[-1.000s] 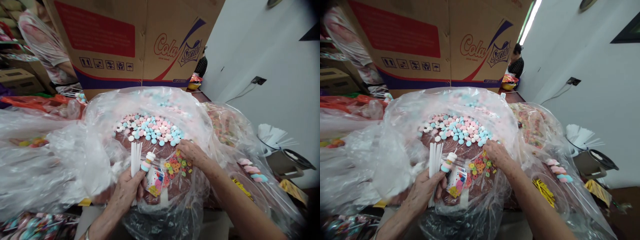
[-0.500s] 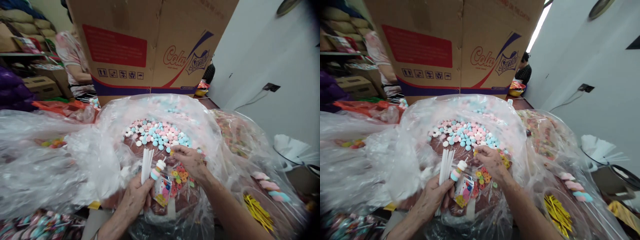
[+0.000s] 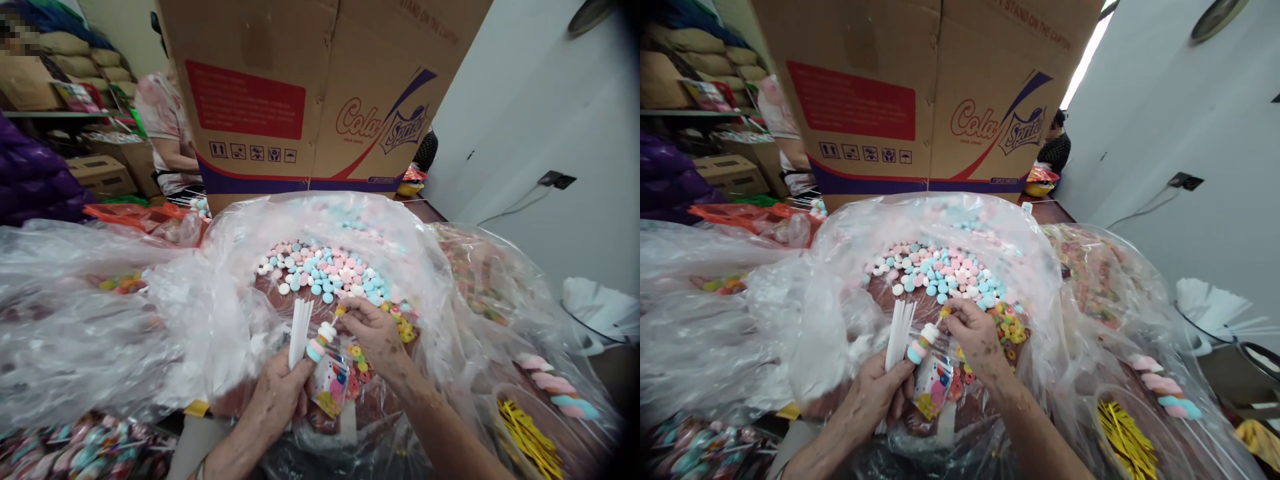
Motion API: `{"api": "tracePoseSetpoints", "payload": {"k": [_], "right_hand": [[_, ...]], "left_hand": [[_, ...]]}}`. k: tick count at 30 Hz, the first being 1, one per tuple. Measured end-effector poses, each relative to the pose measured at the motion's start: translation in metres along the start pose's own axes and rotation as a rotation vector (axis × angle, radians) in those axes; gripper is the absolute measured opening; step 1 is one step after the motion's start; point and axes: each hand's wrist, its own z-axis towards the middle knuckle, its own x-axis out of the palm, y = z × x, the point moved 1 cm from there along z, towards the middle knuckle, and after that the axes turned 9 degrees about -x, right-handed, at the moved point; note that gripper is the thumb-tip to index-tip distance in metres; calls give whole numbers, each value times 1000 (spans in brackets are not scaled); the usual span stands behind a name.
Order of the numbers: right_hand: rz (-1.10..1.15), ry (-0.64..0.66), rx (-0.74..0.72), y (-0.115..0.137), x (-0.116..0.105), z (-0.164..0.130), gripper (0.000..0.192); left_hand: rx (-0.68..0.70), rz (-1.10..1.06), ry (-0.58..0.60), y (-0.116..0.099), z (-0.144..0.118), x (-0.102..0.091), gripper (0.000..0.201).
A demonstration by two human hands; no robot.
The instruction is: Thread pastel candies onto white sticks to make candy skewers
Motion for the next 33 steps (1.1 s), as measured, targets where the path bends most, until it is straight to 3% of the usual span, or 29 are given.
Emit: {"api": "tracePoseSetpoints", "payload": {"k": [12, 16, 22, 28, 33], "right_hand": [[-240, 81, -244, 3, 0, -8, 21], [-396, 130, -410, 4, -3, -6, 17], [-431, 244, -610, 2, -4, -7, 25], [-428, 313, -598, 6, 6, -15, 27], [-351, 233, -496, 5, 15, -17, 24]], "left_hand": [[-14, -5, -10, 0, 0, -1, 34], [-10, -28, -3, 3, 1, -1, 33], [4, -47, -8, -2, -2, 0, 39], [14, -95, -38, -4, -4, 0, 47], [28, -83, -38, 3, -1, -2, 45]]}}
